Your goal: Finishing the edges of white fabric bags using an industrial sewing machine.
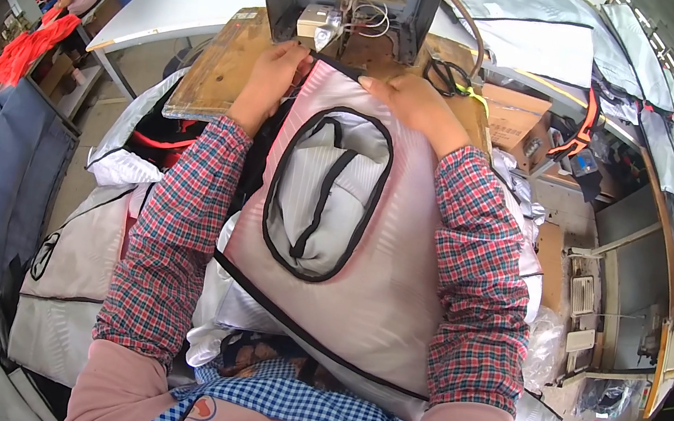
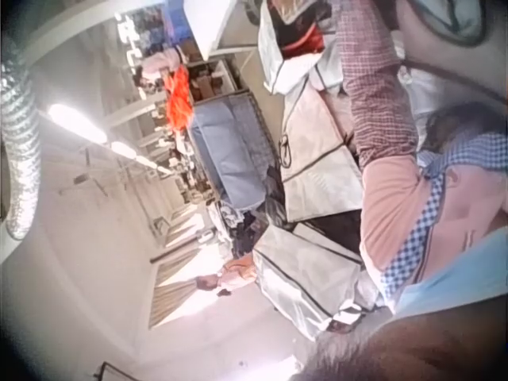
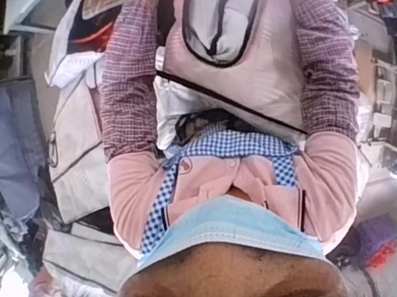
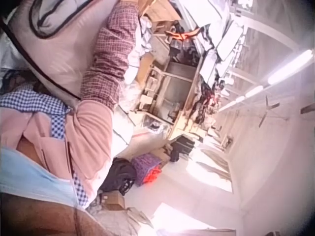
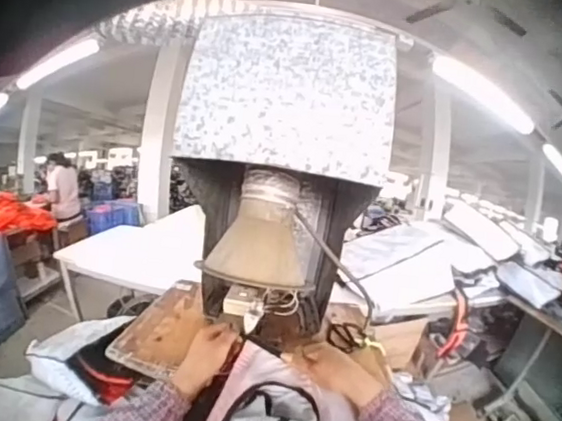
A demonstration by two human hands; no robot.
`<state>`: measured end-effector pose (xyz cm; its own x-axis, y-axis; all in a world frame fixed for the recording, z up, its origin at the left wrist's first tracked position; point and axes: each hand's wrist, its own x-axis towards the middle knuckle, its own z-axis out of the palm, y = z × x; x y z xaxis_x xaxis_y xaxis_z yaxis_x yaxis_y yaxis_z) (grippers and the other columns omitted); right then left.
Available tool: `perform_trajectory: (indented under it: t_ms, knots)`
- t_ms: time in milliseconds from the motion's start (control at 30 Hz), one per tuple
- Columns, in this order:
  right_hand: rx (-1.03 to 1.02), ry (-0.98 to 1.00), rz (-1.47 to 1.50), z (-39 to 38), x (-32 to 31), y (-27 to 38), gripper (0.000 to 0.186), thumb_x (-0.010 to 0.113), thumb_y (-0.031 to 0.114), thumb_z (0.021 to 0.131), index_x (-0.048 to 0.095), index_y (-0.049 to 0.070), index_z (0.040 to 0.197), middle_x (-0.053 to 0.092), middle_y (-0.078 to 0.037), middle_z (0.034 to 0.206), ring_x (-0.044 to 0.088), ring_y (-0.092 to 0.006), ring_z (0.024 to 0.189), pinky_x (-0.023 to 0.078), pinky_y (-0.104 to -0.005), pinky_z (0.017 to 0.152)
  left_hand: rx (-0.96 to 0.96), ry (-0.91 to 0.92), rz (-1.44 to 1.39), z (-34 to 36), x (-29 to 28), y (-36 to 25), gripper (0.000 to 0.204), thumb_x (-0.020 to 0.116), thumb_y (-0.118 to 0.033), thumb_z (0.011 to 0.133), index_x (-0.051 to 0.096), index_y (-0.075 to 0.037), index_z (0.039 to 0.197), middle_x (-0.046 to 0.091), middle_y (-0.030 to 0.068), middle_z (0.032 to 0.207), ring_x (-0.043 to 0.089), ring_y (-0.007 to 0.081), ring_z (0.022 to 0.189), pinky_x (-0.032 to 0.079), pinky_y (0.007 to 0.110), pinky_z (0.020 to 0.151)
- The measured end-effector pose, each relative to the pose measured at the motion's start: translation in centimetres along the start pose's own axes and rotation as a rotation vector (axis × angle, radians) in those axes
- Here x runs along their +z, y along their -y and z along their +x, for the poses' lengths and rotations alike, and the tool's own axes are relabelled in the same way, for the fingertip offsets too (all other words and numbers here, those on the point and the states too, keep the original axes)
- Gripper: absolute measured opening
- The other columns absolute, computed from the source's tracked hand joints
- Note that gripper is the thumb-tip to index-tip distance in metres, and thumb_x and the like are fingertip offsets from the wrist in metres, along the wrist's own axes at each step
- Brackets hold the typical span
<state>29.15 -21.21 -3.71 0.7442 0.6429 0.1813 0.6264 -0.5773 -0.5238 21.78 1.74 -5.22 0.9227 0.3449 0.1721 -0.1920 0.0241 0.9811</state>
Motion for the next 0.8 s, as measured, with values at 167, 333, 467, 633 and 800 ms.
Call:
perform_trajectory:
  t_ms: [167,333,467,633,800]
  knots:
    - [0.052,-0.011,-0.044,0.3,-0.3,0.8,0.067,0.054,0.059,0.090,0.063,-0.007,0.083,0.054,-0.016,0.063,0.049,-0.0216,0.060,0.044,-0.0348,0.064,0.035,-0.006,-0.048,0.8,-0.1,0.2,0.024,0.055,-0.021,0.091,0.063,-0.003,0.079,0.056,-0.0008,0.064,0.045,0.0051,0.052,0.033,0.022,0.048]
    - [0.117,0.009,-0.047,0.5,-0.7,1.0,0.069,0.054,0.060,0.089,0.062,-0.008,0.081,0.050,-0.014,0.059,0.046,-0.0193,0.058,0.043,-0.0347,0.062,0.062,0.003,-0.021,1.2,0.0,-0.2,0.023,0.054,-0.019,0.090,0.064,-0.002,0.078,0.057,0.0001,0.065,0.046,0.0053,0.053,0.034,0.022,0.048]
    - [0.120,0.003,-0.013,0.4,-0.7,0.7,0.068,0.055,0.060,0.089,0.063,-0.008,0.081,0.049,-0.012,0.059,0.046,-0.0170,0.059,0.043,-0.0343,0.062,0.066,0.005,-0.020,1.0,0.1,-0.4,0.023,0.054,-0.019,0.090,0.064,-0.002,0.077,0.057,0.0000,0.064,0.046,0.0054,0.053,0.034,0.022,0.048]
    - [0.141,0.043,-0.009,0.7,-0.8,0.5,0.067,0.055,0.060,0.090,0.065,-0.007,0.090,0.056,-0.012,0.065,0.050,-0.0176,0.063,0.045,-0.0333,0.066,0.090,0.003,-0.016,1.1,0.1,-0.4,0.024,0.054,-0.019,0.090,0.063,-0.002,0.077,0.057,0.0003,0.065,0.046,0.0056,0.054,0.035,0.022,0.049]
    - [0.146,0.060,-0.014,0.8,-1.1,0.7,0.065,0.054,0.059,0.090,0.067,-0.004,0.099,0.065,-0.014,0.075,0.056,-0.0187,0.070,0.047,-0.0322,0.073,0.126,0.000,0.009,1.4,0.1,0.0,0.026,0.054,-0.020,0.091,0.063,-0.001,0.077,0.058,0.0009,0.066,0.048,0.0072,0.058,0.037,0.023,0.054]
